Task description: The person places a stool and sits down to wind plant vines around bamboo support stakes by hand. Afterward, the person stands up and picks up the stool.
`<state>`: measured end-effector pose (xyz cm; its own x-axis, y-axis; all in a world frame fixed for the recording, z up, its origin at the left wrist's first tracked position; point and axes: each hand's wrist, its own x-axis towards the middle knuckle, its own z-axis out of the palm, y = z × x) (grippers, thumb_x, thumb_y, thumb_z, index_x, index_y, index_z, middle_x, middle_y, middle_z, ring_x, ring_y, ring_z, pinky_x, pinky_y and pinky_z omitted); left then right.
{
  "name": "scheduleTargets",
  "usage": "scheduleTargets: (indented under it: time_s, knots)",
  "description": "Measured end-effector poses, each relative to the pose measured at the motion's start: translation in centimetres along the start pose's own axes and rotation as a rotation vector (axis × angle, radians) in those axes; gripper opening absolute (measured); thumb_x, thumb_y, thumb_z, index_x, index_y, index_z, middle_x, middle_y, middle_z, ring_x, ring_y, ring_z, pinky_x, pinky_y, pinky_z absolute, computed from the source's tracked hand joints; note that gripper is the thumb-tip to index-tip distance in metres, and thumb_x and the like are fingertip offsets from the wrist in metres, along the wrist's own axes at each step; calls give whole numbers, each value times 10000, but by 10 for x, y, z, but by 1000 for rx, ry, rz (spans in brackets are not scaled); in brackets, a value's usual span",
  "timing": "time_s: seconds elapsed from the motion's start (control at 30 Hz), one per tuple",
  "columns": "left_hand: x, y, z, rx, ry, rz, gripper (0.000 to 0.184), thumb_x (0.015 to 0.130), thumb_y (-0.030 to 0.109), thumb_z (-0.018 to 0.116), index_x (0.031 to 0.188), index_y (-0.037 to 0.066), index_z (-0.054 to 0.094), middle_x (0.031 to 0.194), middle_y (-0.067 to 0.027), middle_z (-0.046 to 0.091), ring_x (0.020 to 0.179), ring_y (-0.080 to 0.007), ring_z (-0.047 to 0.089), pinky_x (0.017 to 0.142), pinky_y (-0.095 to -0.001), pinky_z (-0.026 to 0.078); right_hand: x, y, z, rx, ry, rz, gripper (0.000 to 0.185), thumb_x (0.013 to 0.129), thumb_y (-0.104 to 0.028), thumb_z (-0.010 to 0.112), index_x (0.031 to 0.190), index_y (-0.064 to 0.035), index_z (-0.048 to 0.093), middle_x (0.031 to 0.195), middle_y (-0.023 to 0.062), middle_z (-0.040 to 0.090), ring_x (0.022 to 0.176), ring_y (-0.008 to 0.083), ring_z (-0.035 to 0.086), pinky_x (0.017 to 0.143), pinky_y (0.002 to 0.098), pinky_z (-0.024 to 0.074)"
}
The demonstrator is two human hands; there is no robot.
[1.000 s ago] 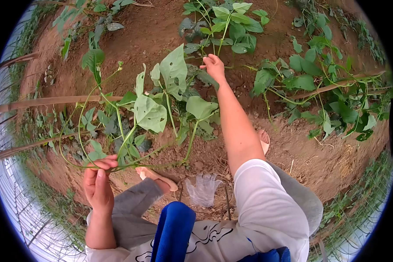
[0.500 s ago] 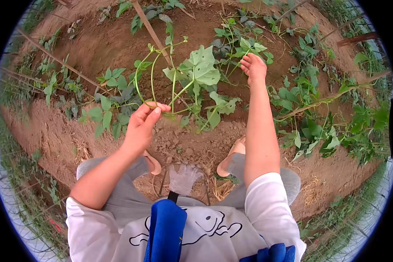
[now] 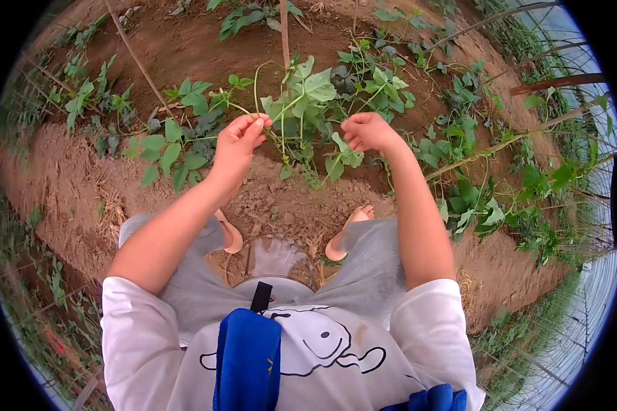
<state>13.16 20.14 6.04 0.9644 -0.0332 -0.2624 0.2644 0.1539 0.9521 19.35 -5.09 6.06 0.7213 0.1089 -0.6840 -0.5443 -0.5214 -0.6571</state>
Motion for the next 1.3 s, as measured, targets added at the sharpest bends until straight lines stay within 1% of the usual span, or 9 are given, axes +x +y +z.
scheduleTargets:
  time_s: [0.13, 0.17, 0.4, 0.67, 0.87, 1.03, 1.13, 1.27, 1.3]
  knots:
    - [12, -7, 8, -29, -68, 20, 217, 840, 193, 460, 976, 38, 529, 933, -18, 551, 874, -78, 500, 775, -232, 399, -2, -8, 61, -357, -7, -377, 308, 701, -236, 617, 910, -19, 548, 651, 21, 536, 525, 91, 509, 484, 219, 412]
    - [11, -5, 12, -5, -79, 4, 221, 838, 191, 463, 975, 30, 527, 929, -18, 550, 874, -79, 499, 777, -233, 397, -7, -16, 65, -431, -16, -324, 440, 613, -296, 667, 928, -16, 543, 766, 105, 585, 717, 224, 560, 657, 311, 436]
    - [24, -15, 34, 86, -120, 139, 266, 805, 143, 502, 1039, 19, 475, 972, -49, 516, 891, -82, 476, 754, -212, 387, 17, -29, 63, -479, 60, -370, 287, 618, -300, 643, 685, -27, 584, 607, 111, 565, 579, 247, 539, 569, 322, 430]
    - [45, -48, 38, 312, -196, -218, 314, 780, 105, 512, 1072, 20, 433, 1000, -56, 491, 899, -113, 480, 760, -242, 396, 19, -29, 21, -40, 37, -260, 259, 723, -233, 608, 629, -5, 526, 530, 17, 498, 436, 87, 467, 407, 220, 373]
    - [50, -70, 63, 408, -347, -7, 376, 765, 85, 514, 1120, 29, 405, 1091, -89, 459, 962, -149, 458, 792, -276, 396, 13, -29, 25, -24, -15, -240, 233, 730, -228, 610, 660, -21, 530, 550, 8, 503, 455, 66, 467, 401, 198, 372]
    - [50, -76, 80, 352, -402, -10, 249, 766, 107, 528, 991, 3, 513, 875, -57, 553, 764, -79, 479, 661, -243, 390, 14, -28, 25, 136, -3, -207, 219, 741, -241, 603, 685, -40, 537, 581, -5, 515, 468, 54, 462, 410, 176, 370]
    - [48, -64, 82, 533, -274, -26, 167, 788, 165, 528, 841, 18, 587, 727, -9, 562, 674, -58, 461, 617, -232, 377, 13, -27, 19, 24, -57, -182, 243, 729, -275, 614, 700, -46, 539, 599, -10, 515, 499, 56, 469, 436, 181, 379]
    - [51, -75, 77, 415, -195, 149, 170, 799, 172, 516, 858, 32, 593, 716, -1, 546, 659, -62, 453, 603, -230, 369, 11, -26, 7, -78, -177, -149, 299, 702, -337, 634, 717, -52, 545, 630, -5, 517, 569, 66, 490, 495, 194, 396]
    - [50, -68, 76, 423, -182, 139, 197, 784, 186, 522, 873, 23, 591, 788, -63, 558, 717, -144, 499, 652, -274, 390, 9, -26, 3, -99, -195, -143, 313, 694, -353, 638, 723, -54, 549, 637, -3, 517, 588, 70, 495, 512, 197, 400]
